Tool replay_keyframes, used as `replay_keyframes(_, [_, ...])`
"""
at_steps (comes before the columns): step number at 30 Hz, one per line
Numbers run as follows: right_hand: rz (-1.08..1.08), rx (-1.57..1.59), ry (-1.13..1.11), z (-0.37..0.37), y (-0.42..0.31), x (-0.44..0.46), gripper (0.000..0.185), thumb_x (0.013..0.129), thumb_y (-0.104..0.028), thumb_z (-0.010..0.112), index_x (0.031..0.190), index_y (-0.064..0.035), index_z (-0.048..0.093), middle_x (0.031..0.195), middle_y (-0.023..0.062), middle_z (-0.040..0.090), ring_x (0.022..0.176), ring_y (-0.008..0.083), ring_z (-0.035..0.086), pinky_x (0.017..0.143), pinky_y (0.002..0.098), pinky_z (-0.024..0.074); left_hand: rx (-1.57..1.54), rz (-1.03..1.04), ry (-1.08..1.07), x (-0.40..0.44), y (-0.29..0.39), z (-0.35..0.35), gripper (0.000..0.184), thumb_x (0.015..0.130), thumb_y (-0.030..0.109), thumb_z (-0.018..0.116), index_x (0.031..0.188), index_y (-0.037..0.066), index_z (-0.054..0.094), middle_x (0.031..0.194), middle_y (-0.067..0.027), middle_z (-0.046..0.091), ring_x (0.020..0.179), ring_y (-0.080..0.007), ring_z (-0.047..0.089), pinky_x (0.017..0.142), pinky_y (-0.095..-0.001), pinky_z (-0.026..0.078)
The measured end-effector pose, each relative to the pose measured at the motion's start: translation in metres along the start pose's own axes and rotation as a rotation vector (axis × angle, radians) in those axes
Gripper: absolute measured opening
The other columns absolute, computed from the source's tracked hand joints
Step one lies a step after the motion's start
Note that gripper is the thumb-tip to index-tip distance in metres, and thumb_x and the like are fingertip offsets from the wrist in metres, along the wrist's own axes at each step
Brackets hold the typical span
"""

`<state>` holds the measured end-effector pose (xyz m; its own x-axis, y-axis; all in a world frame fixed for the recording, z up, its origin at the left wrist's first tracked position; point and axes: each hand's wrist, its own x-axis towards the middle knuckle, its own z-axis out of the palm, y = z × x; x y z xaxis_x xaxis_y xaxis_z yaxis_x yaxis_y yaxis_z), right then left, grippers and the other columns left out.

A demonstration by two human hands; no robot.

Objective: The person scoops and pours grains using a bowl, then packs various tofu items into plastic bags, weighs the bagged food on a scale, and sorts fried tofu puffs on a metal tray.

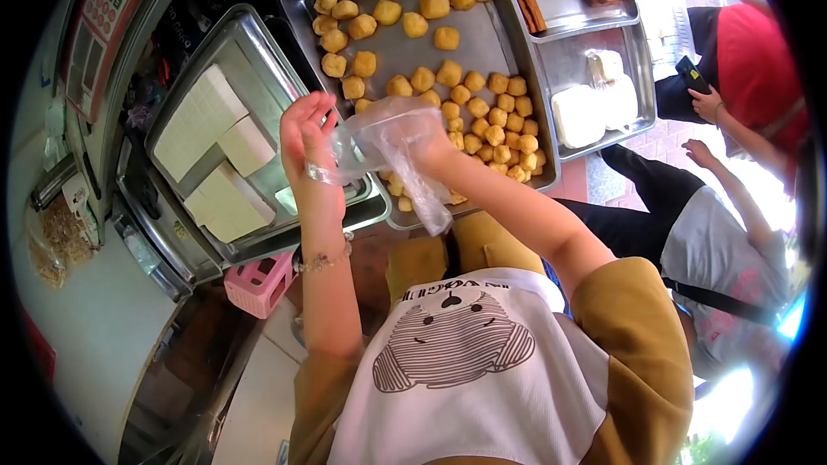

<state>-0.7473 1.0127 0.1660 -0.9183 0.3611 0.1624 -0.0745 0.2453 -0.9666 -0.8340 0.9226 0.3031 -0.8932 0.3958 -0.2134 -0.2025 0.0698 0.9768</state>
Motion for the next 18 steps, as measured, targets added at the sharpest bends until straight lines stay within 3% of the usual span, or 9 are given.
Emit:
replay_keyframes(1, [0.011, 0.109, 0.047, -0.008, 0.004, 0.000, 0.015, 0.074, -0.012, 0.061, 0.087, -0.0059, 0.065, 0.085, 0.0107, 0.064, 0.075, 0.0280, 0.062, 0.064, 0.0365, 0.0498, 0.039, -0.054, 0.053, -0.004, 0.000, -0.001, 0.050, 0.086, 0.046, 0.056, 0.105, 0.001, 0.048, 0.100, -0.0086, 0.053, 0.099, -0.0185, 0.052, 0.092, -0.0308, 0.040])
replay_keyframes(2, [0.106, 0.010, 0.023, -0.017, 0.007, -0.001, 0.014, 0.075, -0.014, 0.062, 0.087, -0.0067, 0.065, 0.085, 0.0099, 0.064, 0.076, 0.0273, 0.061, 0.065, 0.0363, 0.0496, 0.078, -0.108, 0.104, -0.009, -0.002, -0.004, 0.046, 0.086, 0.045, 0.058, 0.100, 0.002, 0.049, 0.093, -0.0057, 0.052, 0.091, -0.0160, 0.053, 0.088, -0.0293, 0.041])
replay_keyframes(4, [0.043, -0.081, 0.016, -0.040, -0.012, 0.012, 0.014, 0.075, -0.015, 0.063, 0.086, -0.0066, 0.065, 0.083, 0.0095, 0.064, 0.077, 0.0275, 0.061, 0.066, 0.0359, 0.0495, 0.055, -0.222, 0.159, -0.010, 0.002, 0.003, 0.038, 0.083, 0.041, 0.063, 0.084, 0.006, 0.048, 0.073, 0.0005, 0.046, 0.069, -0.0111, 0.052, 0.073, -0.0276, 0.045])
replay_keyframes(5, [0.011, -0.127, 0.014, -0.052, -0.022, 0.016, 0.014, 0.075, -0.016, 0.064, 0.085, -0.0065, 0.065, 0.082, 0.0094, 0.064, 0.077, 0.0275, 0.061, 0.067, 0.0356, 0.0494, -0.132, -0.323, 0.141, -0.011, -0.004, 0.005, 0.038, 0.083, 0.041, 0.063, 0.083, 0.006, 0.049, 0.072, 0.0001, 0.047, 0.069, -0.0119, 0.053, 0.072, -0.0282, 0.046])
replay_keyframes(6, [0.009, -0.535, -0.244, -0.066, -0.027, 0.008, 0.022, 0.075, -0.022, 0.067, 0.090, -0.0067, 0.064, 0.086, 0.0110, 0.063, 0.076, 0.0285, 0.060, 0.070, 0.0360, 0.0489, -0.320, -0.422, 0.120, -0.012, -0.015, 0.004, 0.037, 0.084, 0.041, 0.063, 0.082, 0.006, 0.049, 0.072, -0.0004, 0.048, 0.068, -0.0128, 0.053, 0.070, -0.0288, 0.047])
replay_keyframes(7, [-0.082, -0.565, -0.216, -0.075, -0.037, 0.010, 0.024, 0.076, -0.023, 0.067, 0.094, -0.0069, 0.062, 0.090, 0.0109, 0.062, 0.079, 0.0270, 0.060, 0.072, 0.0358, 0.0481, -0.509, -0.520, 0.096, -0.011, -0.020, 0.006, 0.037, 0.084, 0.041, 0.062, 0.082, 0.006, 0.050, 0.071, -0.0008, 0.049, 0.067, -0.0136, 0.054, 0.069, -0.0293, 0.048])
replay_keyframes(9, [-0.268, -0.626, -0.159, -0.091, -0.056, 0.019, 0.029, 0.077, -0.025, 0.065, 0.101, -0.0075, 0.060, 0.098, 0.0107, 0.060, 0.085, 0.0240, 0.059, 0.077, 0.0352, 0.0465, -0.582, -0.595, 0.296, -0.012, -0.023, 0.027, 0.037, 0.084, 0.042, 0.060, 0.079, 0.007, 0.051, 0.069, -0.0016, 0.051, 0.066, -0.0156, 0.055, 0.066, -0.0294, 0.049])
replay_keyframes(13, [-0.031, -0.460, -0.009, -0.140, -0.102, 0.006, 0.032, 0.082, -0.025, 0.058, 0.109, -0.0073, 0.056, 0.109, 0.0114, 0.056, 0.096, 0.0240, 0.054, 0.085, 0.0350, 0.0426, -0.918, -0.666, 0.205, -0.021, -0.055, 0.022, 0.034, 0.085, 0.041, 0.060, 0.081, 0.008, 0.053, 0.071, -0.0024, 0.056, 0.059, -0.0099, 0.047, 0.056, -0.0215, 0.041])
replay_keyframes(18, [0.410, -0.279, 0.398, -0.161, -0.126, 0.024, 0.036, 0.088, -0.026, 0.050, 0.119, -0.0070, 0.052, 0.123, 0.0124, 0.050, 0.110, 0.0241, 0.049, 0.095, 0.0346, 0.0378, -0.668, -0.605, 0.267, -0.038, -0.060, 0.027, 0.025, 0.084, 0.032, 0.065, 0.086, 0.010, 0.053, 0.089, -0.0043, 0.060, 0.058, -0.0064, 0.042, 0.054, -0.0189, 0.037])
